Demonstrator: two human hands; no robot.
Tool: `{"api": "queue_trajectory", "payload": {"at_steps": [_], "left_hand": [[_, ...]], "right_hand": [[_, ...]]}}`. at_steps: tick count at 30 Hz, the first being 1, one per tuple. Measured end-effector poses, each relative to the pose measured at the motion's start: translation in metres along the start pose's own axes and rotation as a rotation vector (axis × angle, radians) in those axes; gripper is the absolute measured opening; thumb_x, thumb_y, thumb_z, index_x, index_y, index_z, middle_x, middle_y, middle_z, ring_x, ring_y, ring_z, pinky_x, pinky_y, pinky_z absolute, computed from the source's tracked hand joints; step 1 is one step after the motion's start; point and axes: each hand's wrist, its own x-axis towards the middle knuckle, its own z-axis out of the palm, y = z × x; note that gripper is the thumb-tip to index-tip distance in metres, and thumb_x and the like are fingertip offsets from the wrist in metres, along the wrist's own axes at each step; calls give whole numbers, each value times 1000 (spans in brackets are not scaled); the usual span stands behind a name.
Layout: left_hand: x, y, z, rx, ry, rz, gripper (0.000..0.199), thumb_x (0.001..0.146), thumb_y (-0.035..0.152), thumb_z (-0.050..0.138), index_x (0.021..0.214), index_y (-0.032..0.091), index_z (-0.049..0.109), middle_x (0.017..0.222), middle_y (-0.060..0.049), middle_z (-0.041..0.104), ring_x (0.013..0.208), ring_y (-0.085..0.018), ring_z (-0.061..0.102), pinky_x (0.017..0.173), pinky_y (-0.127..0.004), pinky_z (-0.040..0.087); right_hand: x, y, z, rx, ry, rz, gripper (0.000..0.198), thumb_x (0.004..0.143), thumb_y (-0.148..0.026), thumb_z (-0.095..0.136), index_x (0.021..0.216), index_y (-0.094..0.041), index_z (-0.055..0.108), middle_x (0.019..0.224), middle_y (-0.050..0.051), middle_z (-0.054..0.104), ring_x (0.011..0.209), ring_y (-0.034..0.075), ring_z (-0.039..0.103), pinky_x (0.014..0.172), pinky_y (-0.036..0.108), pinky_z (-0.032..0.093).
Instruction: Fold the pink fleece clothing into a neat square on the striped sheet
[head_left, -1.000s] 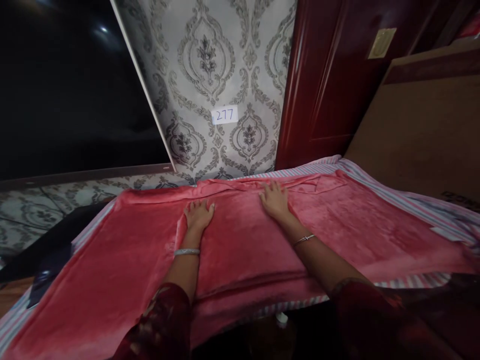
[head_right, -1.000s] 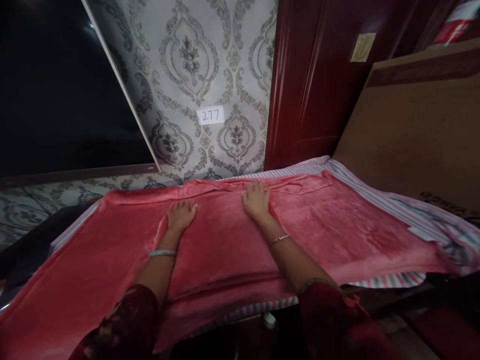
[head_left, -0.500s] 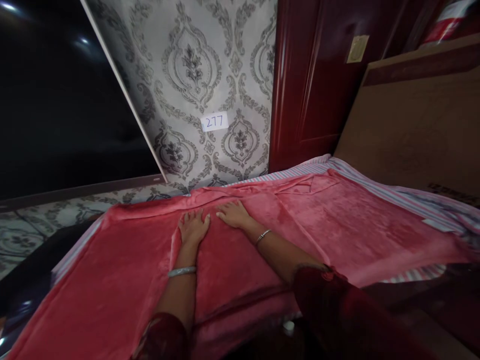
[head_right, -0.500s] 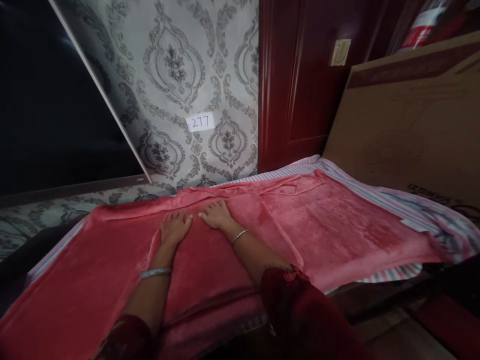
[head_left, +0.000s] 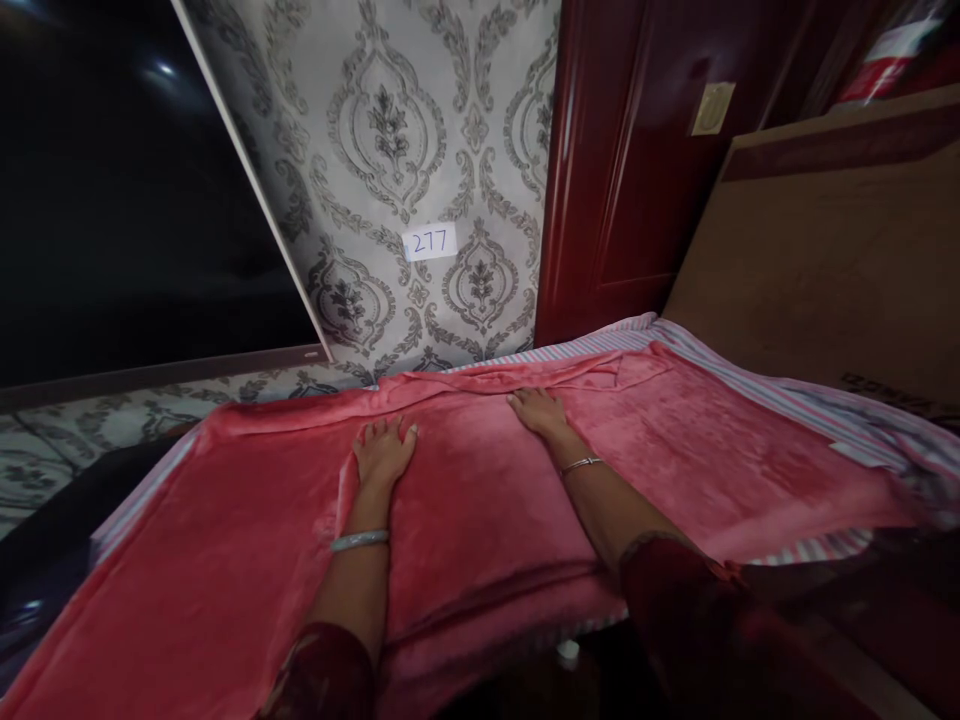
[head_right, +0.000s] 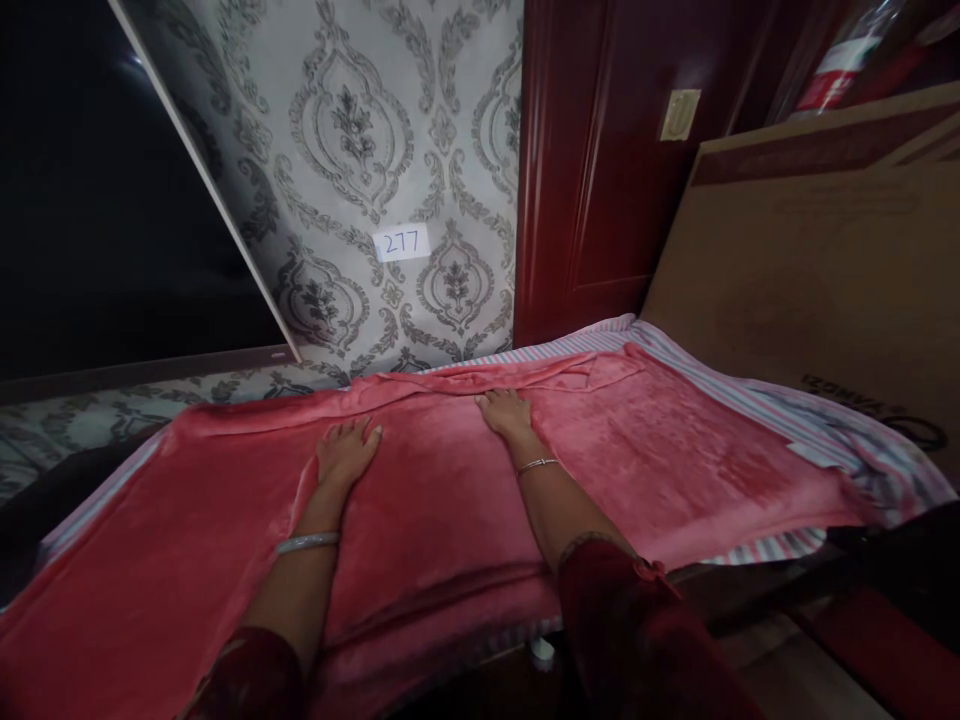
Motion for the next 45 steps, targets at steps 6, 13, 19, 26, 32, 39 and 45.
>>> {"api": "queue_trajectory", "payload": {"at_steps": [6,13,19,26,32,39,45], "left_hand": [[2,-1,0,-20,12,11,60,98,49,35,147,20,54,151,-14,53,143,-38,41,118,-58,31],[0,-2,2,-81,111,33,53,97,45,40,138,18,62,144,-16,60,137,-37,48,113,-60,36],[-14,10,-16,-112,225,211,49,98,36,40,138,14,60,142,-15,61,136,-27,52,118,-45,36],[-86,40,5,19,-88,566,60,99,53,43,156,32,38,167,-6,29,155,-32,21,122,-64,21],[-124,6,4,-3,-137,496,58,102,45,38,157,29,36,167,-7,28,156,-29,20,124,-60,19],[-195,-75,16,-32,187,682,65,96,42,49,157,23,37,158,-12,45,149,-29,39,124,-54,26],[-220,-116,20,4,334,599,69,96,34,51,160,32,25,156,-11,48,144,-31,45,118,-57,35]], "right_hand": [[-11,26,0,28,25,98,60,105,-45,19,154,-22,44,159,11,44,143,29,43,113,52,36],[-49,26,-17,-32,132,82,57,105,-40,28,157,-19,38,163,15,36,152,32,28,117,60,29],[-103,-20,-12,-53,61,-308,58,105,-43,36,159,-23,35,166,12,31,154,30,25,122,56,21],[-125,-26,9,-88,-6,-422,55,105,-46,35,157,-28,39,168,7,26,155,29,20,123,57,17],[-132,27,6,-74,-9,-356,57,105,-49,33,157,-28,39,168,6,27,156,27,18,124,54,17],[-186,126,25,155,118,-381,59,105,-49,31,158,-26,37,167,8,30,152,25,31,122,49,30],[-234,150,39,196,286,-463,74,98,-50,53,163,-33,21,169,11,22,149,31,36,117,55,37]]}}
